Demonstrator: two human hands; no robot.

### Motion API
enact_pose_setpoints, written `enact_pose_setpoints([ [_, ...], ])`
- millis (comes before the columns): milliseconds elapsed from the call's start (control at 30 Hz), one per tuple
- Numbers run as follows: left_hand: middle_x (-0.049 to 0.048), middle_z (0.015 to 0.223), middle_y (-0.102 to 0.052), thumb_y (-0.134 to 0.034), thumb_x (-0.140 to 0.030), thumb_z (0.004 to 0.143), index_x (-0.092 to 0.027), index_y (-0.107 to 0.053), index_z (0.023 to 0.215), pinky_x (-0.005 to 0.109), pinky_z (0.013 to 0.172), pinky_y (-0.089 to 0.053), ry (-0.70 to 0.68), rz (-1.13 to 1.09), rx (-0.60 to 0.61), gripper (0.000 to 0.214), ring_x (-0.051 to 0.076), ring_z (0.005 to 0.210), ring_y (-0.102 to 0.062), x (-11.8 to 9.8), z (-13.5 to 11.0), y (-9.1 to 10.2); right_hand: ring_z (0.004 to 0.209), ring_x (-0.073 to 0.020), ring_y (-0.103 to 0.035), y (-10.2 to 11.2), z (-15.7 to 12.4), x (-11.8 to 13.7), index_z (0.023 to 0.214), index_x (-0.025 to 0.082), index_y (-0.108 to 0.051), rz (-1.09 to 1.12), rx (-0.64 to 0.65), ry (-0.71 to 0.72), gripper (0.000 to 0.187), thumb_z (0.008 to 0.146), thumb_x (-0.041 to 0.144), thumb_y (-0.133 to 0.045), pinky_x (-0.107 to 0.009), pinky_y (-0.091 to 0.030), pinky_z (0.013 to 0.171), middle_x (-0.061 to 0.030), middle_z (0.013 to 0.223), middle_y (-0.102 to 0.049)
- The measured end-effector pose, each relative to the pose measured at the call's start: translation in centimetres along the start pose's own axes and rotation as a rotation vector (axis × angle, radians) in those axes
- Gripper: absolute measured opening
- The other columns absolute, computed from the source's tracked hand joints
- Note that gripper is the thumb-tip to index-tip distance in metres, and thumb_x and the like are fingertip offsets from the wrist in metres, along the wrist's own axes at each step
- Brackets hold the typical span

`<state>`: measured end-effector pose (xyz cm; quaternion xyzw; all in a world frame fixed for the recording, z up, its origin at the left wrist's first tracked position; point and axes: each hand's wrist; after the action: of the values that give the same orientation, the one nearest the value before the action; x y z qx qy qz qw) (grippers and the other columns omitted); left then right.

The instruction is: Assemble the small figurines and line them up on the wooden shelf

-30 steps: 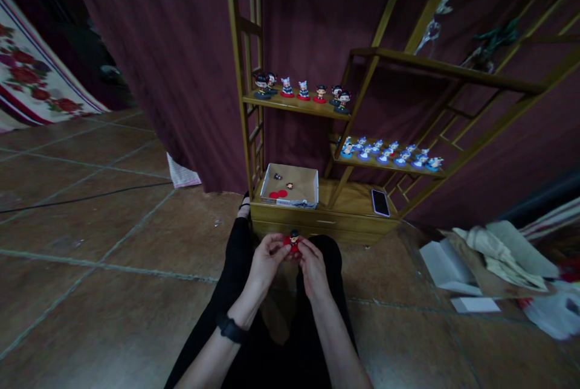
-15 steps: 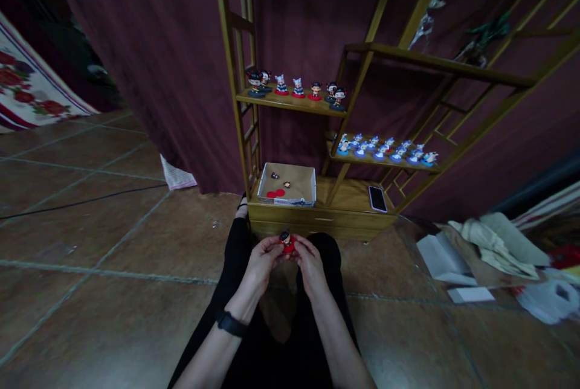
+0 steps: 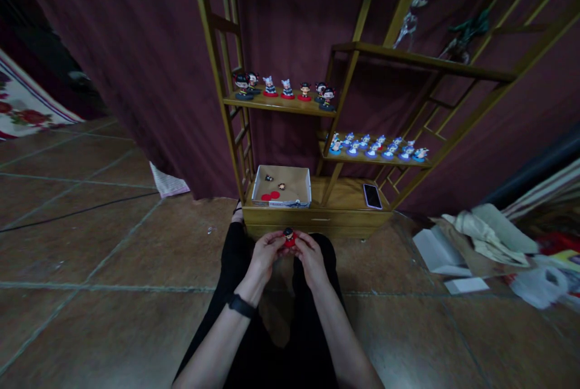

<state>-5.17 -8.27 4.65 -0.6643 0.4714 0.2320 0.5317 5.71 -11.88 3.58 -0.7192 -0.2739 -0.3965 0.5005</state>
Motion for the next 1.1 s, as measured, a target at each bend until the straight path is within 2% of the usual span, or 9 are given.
enact_pose_setpoints([
  [167, 0.0070, 0.070, -0.067, -0.072, -0.011, 0.058, -0.010, -0.064, 0.078, 0.023, 0.057, -0.049, 0.019, -0.029, 0.007, 0.021, 0.014, 0.059, -0.063, -0.2, 1.3, -0.6, 0.062, -0.0117, -0.058, 0.0, 0.8, 0.7, 0.090, 0.017, -0.065, -0.011, 0.004, 0.021, 0.031, 0.063, 0.032, -0.067, -0.027, -0.048, 0.064, -0.0036, 0.080, -0.068],
  [367, 0.0044, 0.065, -0.066, -0.070, -0.009, 0.060, -0.011, -0.063, 0.073, 0.022, 0.056, -0.048, 0.015, -0.040, 0.002, 0.016, 0.013, 0.058, -0.062, -0.3, 2.1, -1.5, 0.062, -0.0109, -0.058, 0.4, 1.8, 0.8, 0.088, 0.018, -0.065, 0.013, -0.050, 0.014, 0.030, 0.061, 0.030, -0.069, -0.027, -0.048, 0.062, -0.0028, 0.081, -0.068],
  [700, 0.0032, 0.065, -0.065, -0.065, -0.005, 0.063, -0.013, -0.061, 0.073, 0.022, 0.057, -0.049, 0.090, -0.012, 0.006, 0.014, 0.012, 0.058, -0.062, 0.3, 3.2, -2.8, 0.061, -0.0104, -0.058, 1.6, 3.0, 1.1, 0.090, 0.017, -0.064, 0.012, -0.115, 0.014, 0.034, 0.060, 0.030, -0.070, -0.026, -0.049, 0.061, -0.0029, 0.080, -0.068],
  [1100, 0.0032, 0.067, -0.066, -0.071, -0.011, 0.057, -0.012, -0.064, 0.073, 0.022, 0.057, -0.047, 0.126, -0.057, 0.113, 0.018, 0.012, 0.057, -0.061, 4.3, 6.7, -4.8, 0.064, -0.0127, -0.060, 5.4, 5.1, 1.4, 0.090, 0.016, -0.063, 0.014, -0.187, 0.042, 0.035, 0.059, 0.030, -0.071, -0.029, -0.050, 0.064, -0.0031, 0.076, -0.068],
])
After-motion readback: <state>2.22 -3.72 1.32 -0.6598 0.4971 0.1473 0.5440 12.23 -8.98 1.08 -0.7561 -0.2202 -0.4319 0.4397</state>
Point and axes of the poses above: each hand's wrist, its own z-axis towards the middle knuckle, its own y-axis out of the back of the hand, x = y × z
